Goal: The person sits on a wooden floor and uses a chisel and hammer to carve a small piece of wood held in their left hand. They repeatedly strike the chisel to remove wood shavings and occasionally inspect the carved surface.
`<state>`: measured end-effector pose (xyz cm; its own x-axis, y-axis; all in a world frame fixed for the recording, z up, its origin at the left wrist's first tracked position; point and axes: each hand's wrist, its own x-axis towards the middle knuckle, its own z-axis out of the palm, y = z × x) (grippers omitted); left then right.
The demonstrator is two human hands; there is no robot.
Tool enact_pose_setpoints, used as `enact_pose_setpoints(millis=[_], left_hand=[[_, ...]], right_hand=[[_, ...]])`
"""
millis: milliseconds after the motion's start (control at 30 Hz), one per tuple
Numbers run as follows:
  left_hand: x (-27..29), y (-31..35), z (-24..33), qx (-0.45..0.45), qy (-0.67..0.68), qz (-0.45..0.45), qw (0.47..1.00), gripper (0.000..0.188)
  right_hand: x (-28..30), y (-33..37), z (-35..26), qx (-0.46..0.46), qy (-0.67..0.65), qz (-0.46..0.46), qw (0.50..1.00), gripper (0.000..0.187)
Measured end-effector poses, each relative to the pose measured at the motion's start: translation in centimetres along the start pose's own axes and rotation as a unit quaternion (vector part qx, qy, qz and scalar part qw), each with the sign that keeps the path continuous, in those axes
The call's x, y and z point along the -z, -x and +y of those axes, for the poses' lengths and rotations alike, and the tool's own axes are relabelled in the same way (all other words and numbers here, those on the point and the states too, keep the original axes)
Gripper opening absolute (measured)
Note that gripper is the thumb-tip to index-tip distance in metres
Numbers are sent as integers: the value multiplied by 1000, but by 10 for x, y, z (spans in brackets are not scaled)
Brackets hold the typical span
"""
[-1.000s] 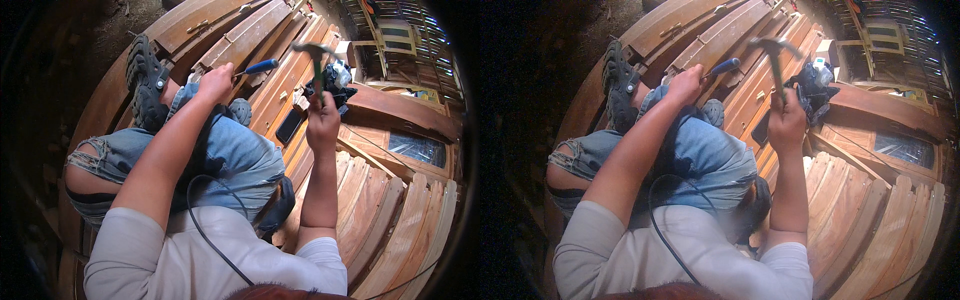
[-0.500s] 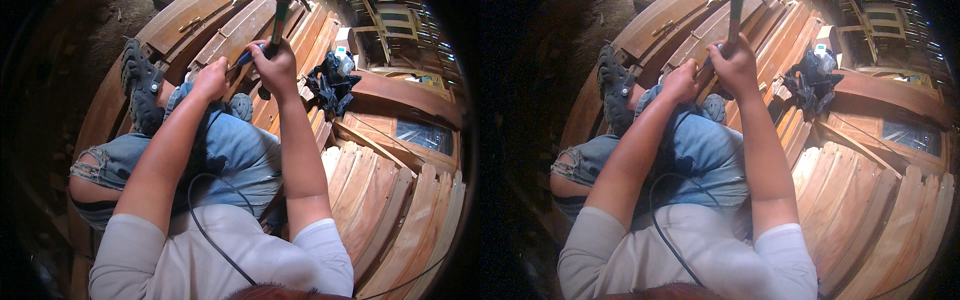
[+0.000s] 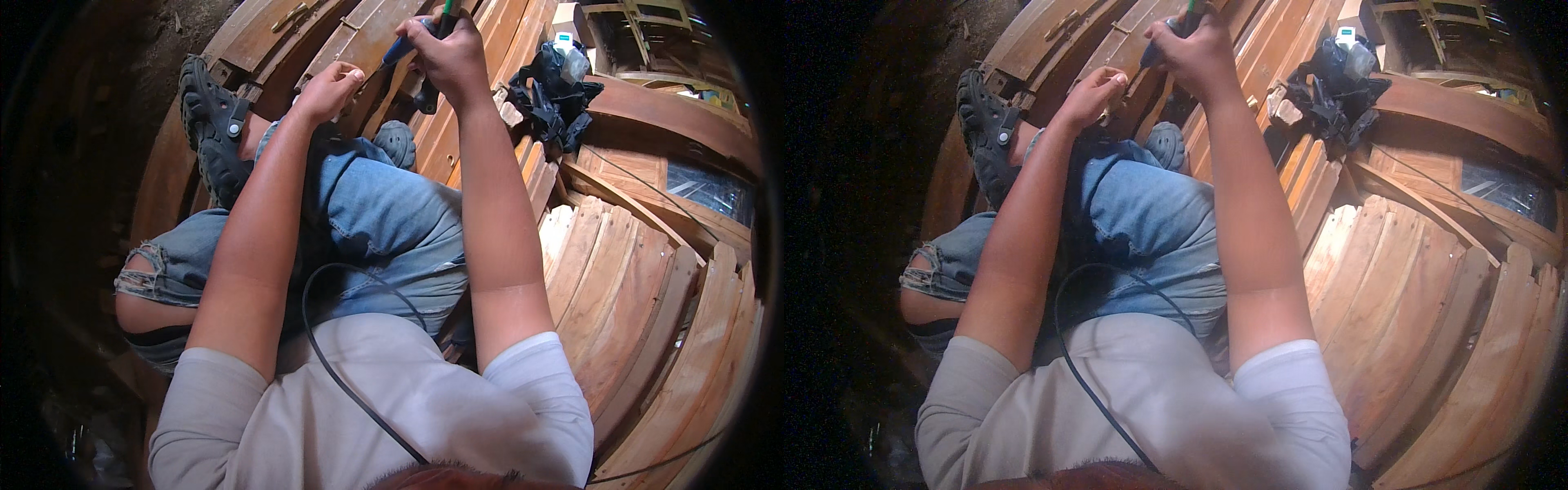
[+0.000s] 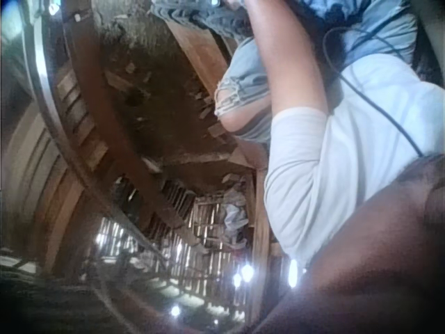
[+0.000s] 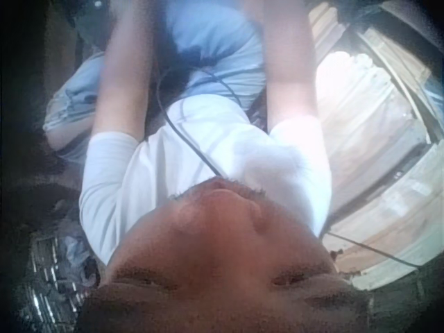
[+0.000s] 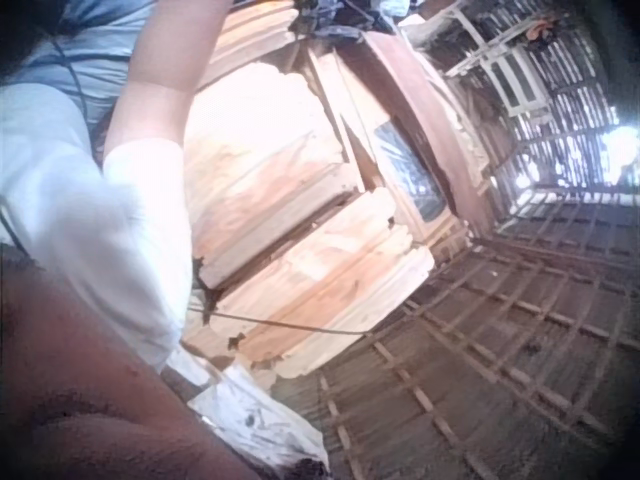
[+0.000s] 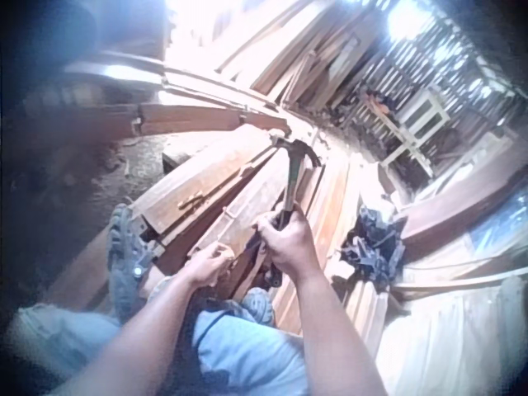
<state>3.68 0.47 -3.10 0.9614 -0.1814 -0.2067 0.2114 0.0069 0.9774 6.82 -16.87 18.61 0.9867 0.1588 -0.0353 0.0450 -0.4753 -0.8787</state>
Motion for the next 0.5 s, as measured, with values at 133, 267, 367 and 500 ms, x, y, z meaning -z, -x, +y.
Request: enact_pose_setpoints(millis=[133,267,367,500], left_hand=[[-1,7,6,-28,-25,7,999,45],[-2,15,22,-22,-72,-16,997,45],[-4,17,25,-29,-97,10,995,45],[0,18,27,-13,-86,9,996,40]], right_hand=[[0,13,10,32,-73,46,996,32],[17,20,30,27,-122,58,990,32],[18,26,34,42,-190,73,978,32],[17,43,37,17,-223,69,972,32]])
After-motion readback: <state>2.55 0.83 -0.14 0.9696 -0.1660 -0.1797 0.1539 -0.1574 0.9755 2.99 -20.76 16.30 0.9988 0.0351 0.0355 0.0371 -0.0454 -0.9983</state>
